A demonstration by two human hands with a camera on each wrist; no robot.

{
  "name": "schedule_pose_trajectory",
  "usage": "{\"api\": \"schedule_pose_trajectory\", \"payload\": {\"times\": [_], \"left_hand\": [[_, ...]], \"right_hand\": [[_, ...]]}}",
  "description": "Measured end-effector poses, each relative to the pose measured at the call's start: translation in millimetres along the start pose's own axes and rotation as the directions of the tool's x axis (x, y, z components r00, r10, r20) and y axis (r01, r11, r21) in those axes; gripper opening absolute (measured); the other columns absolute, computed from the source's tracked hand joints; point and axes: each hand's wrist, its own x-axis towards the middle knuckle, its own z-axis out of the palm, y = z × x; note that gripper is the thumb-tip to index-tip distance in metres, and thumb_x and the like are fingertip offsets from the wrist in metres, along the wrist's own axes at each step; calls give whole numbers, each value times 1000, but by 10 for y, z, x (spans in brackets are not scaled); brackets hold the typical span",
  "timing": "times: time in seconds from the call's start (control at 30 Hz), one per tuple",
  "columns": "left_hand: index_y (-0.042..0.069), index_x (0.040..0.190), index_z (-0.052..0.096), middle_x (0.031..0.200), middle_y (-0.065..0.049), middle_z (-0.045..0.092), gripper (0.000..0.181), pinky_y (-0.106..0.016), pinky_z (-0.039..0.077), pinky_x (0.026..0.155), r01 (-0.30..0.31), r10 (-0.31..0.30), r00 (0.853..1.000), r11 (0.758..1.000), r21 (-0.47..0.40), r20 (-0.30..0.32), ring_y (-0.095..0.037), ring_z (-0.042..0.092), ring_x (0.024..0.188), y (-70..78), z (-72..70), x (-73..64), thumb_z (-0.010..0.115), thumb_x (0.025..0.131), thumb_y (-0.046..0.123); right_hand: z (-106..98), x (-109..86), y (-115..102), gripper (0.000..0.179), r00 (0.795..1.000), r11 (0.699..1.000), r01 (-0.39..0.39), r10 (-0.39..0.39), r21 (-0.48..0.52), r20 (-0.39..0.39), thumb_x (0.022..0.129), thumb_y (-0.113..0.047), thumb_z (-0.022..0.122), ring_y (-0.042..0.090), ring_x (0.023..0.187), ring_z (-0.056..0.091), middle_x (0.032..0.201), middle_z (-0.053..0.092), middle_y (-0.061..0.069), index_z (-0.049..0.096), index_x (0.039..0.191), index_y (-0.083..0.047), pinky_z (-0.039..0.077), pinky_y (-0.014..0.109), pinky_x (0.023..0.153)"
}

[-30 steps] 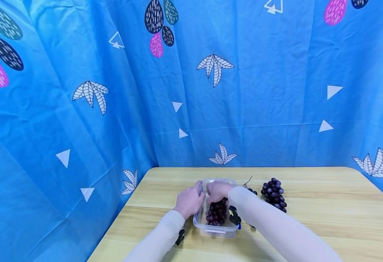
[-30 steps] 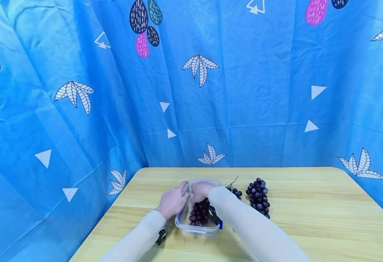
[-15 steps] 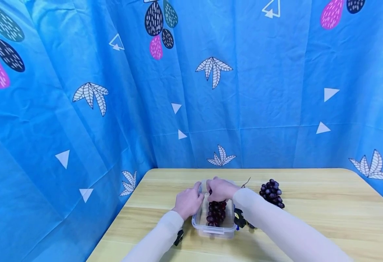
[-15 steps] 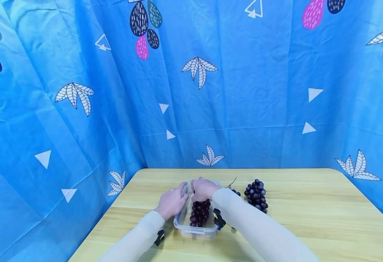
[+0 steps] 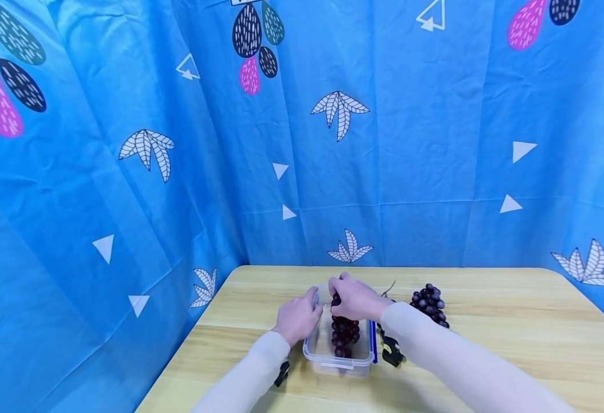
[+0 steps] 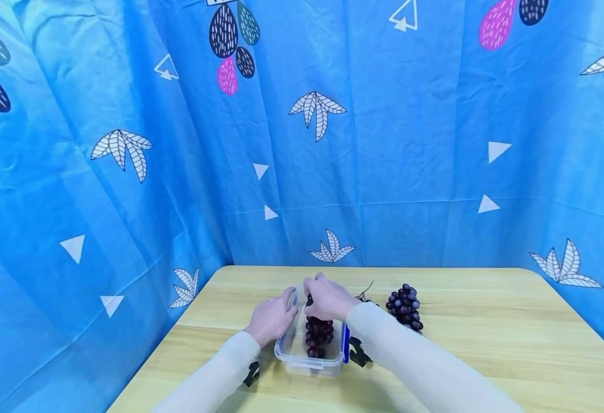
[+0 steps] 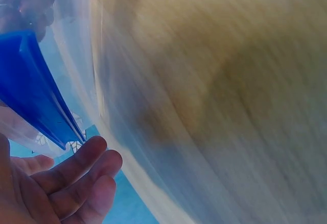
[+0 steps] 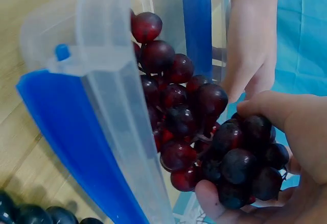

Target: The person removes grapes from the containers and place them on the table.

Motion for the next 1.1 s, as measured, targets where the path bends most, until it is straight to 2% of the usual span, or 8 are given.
{"api": "schedule_pose_trajectory", "payload": {"times": [0.13, 0.37, 0.57, 0.73, 0.97, 1.1], "left_hand": [[17, 148, 46, 88, -12, 71, 52, -35, 45, 51, -13, 13, 1000, 1000, 4, -6, -17, 53, 56, 2, 4, 12, 49, 100, 38], [17, 149, 45, 83, -9, 69, 54, -32, 42, 48, -6, 6, 1000, 1000, -12, 5, -15, 52, 52, 9, 3, 8, 49, 100, 40], [16, 149, 45, 87, -10, 70, 53, -31, 42, 47, 1, -1, 1000, 1000, -9, 8, -15, 51, 52, 8, 6, 7, 51, 101, 38], [17, 149, 44, 97, -13, 72, 55, -32, 44, 49, -3, 3, 1000, 1000, -3, 3, -16, 53, 56, 3, 17, 26, 51, 100, 40], [17, 150, 44, 94, -12, 72, 54, -32, 44, 50, 5, -5, 1000, 1000, -15, 6, -15, 53, 55, -10, 31, 20, 52, 100, 38], [17, 150, 44, 99, -14, 72, 54, -31, 44, 50, 5, -5, 1000, 1000, -19, 3, -15, 54, 56, -10, 34, 19, 51, 101, 39]], "right_hand": [[-25, -41, 30, 27, 998, 999, 27, -28, -16, -57, 83, -21, 79, 17, 72, 51, 96, 50, 3, 55, 94, -17, 45, 29, 61], [-110, -132, 25, 27, 989, 998, 64, -66, -15, -132, 83, -20, 79, 16, 71, 52, 97, 50, 2, 56, 96, -15, 47, 29, 60], [-177, -185, 58, 26, 984, 996, 82, -85, -20, -159, 85, -21, 77, 13, 71, 51, 102, 49, 1, 55, 98, -17, 47, 26, 60], [-248, -226, 73, 25, 981, 997, 71, -73, -14, -181, 86, -22, 77, 13, 74, 52, 106, 50, -1, 55, 98, -19, 47, 26, 62], [-343, -274, 59, 26, 976, 995, 98, -99, -14, -196, 85, -24, 77, 14, 76, 52, 105, 50, -2, 56, 99, -19, 47, 26, 62], [-412, -305, 65, 26, 970, 995, 102, -105, -21, -220, 85, -25, 77, 14, 77, 52, 104, 51, -2, 56, 100, -19, 47, 26, 63]]}}
